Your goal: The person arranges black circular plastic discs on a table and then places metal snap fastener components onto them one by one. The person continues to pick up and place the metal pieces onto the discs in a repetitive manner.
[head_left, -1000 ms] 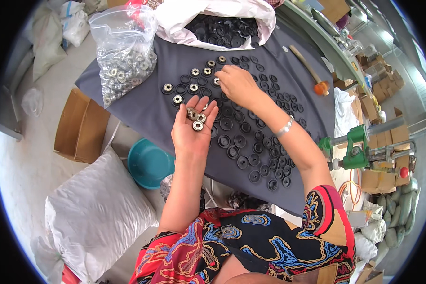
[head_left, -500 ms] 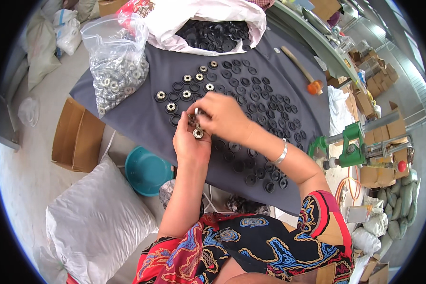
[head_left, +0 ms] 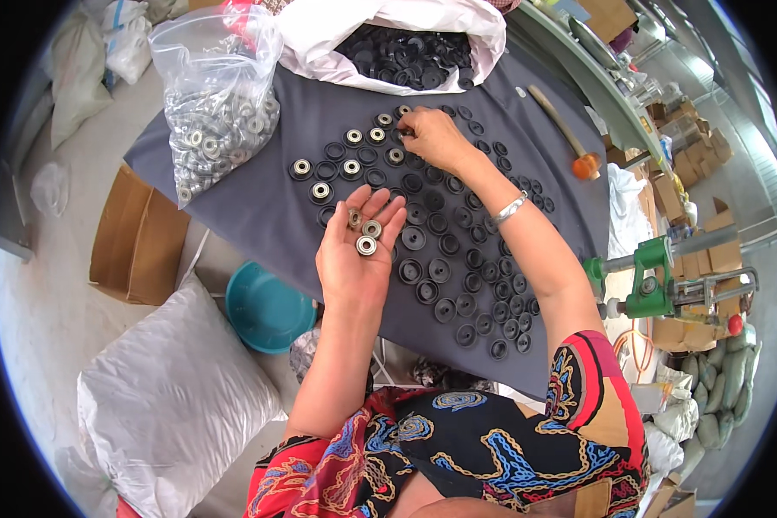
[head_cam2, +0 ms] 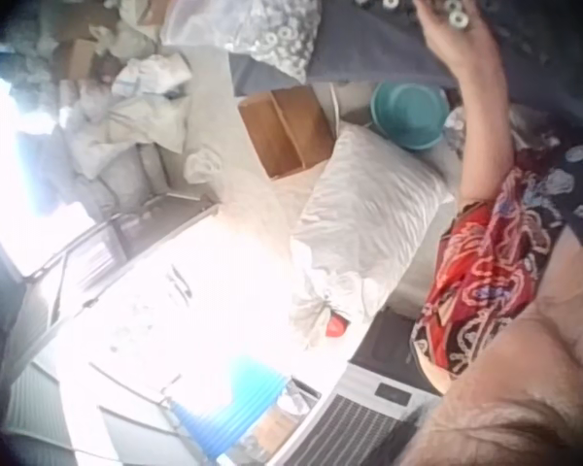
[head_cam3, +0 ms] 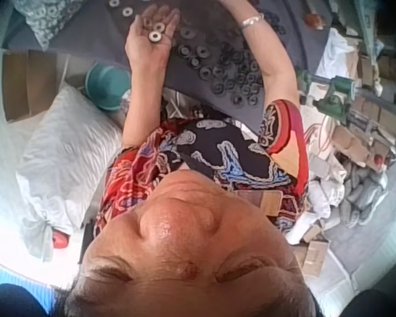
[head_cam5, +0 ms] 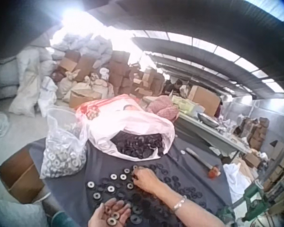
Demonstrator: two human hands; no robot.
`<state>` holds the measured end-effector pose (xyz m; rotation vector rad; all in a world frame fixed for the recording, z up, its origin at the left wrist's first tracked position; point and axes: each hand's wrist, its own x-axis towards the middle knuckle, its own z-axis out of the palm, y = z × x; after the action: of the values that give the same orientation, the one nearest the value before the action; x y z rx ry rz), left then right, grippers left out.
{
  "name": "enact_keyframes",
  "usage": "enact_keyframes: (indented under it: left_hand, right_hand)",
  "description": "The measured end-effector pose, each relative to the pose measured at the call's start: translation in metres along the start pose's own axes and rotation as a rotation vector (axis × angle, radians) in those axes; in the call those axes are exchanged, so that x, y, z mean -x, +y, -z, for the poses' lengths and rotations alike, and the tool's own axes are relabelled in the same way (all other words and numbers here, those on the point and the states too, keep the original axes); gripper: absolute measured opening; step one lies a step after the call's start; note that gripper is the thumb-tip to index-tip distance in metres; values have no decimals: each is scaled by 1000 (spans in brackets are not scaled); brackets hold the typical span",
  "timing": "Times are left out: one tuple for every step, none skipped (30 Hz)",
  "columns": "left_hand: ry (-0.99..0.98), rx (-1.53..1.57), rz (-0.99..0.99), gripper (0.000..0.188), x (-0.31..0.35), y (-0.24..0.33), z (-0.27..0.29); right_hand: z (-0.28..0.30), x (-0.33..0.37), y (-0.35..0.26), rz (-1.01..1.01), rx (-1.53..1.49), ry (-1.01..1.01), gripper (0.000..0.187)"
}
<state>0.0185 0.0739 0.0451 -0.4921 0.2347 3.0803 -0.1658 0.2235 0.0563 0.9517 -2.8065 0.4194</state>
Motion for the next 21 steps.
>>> enact_keyframes:
  left_hand:
    - [-4, 7, 3, 41, 0, 0, 1]
    - [-3, 6, 5, 41, 0, 0, 1]
    - [-1, 4, 8, 40, 0, 0, 0]
    - [0, 3, 11, 40, 0, 0, 0]
    - [1, 3, 10, 40, 0, 0, 0]
    - [3, 4, 9, 41, 0, 0, 0]
    - [5, 4, 9, 41, 0, 0, 0]
    - [12, -1, 2, 41, 0, 0, -2]
    - [19, -6, -5, 41, 0, 0, -3]
    - [26, -12, -12, 41, 1, 0, -3]
    - [22, -8, -8, 41, 1, 0, -3]
    - [19, -5, -4, 41, 1, -1, -2]
    - [16, -2, 1, 41, 0, -1, -3]
    - [16, -9, -5, 41, 1, -1, -3]
    - [16, -15, -10, 41, 1, -1, -4]
    - [16, -22, -15, 41, 2, -1, -5]
    - [13, -20, -12, 41, 1, -1, -5]
    - [9, -18, -10, 41, 1, -2, -4]
    - [5, -17, -7, 41, 0, -2, -4]
    - [11, -14, -10, 41, -1, -2, -3]
    - [16, -11, -13, 42, -1, -1, -3]
  right_hand:
    - [-2, 0, 1, 3, 4, -9, 22]
    - [-2, -1, 0, -2, 20, -13, 22]
    - [-1, -2, 0, -6, 36, -18, 22]
    - [-1, -2, -1, -11, 52, -22, 21]
    - [-1, -3, 0, -6, 55, -12, 21]
    - [-3, -2, 1, -1, 58, -2, 21]
    - [-4, -2, 2, 3, 61, 8, 20]
    - [-5, -2, 1, 17, 76, 12, 20]
    - [-6, -3, 0, 30, 90, 16, 19]
    - [-7, -3, -1, 42, 105, 20, 19]
    - [-6, -5, -2, 43, 120, 3, 18]
    - [-5, -7, -3, 43, 134, -15, 18]
    - [-4, -9, -4, 43, 148, -33, 17]
    - [-3, -9, -4, 44, 154, -41, 17]
    - [-3, -9, -4, 45, 160, -50, 17]
    - [-2, -10, -4, 46, 165, -58, 17]
    - [-2, -13, -3, 44, 183, -84, 16]
    - [-3, -16, -2, 42, 200, -110, 16]
    - [-4, -17, -1, 40, 217, -136, 16]
    - [-5, -16, -2, 43, 224, -123, 16]
    - [-7, -16, -3, 47, 232, -110, 15]
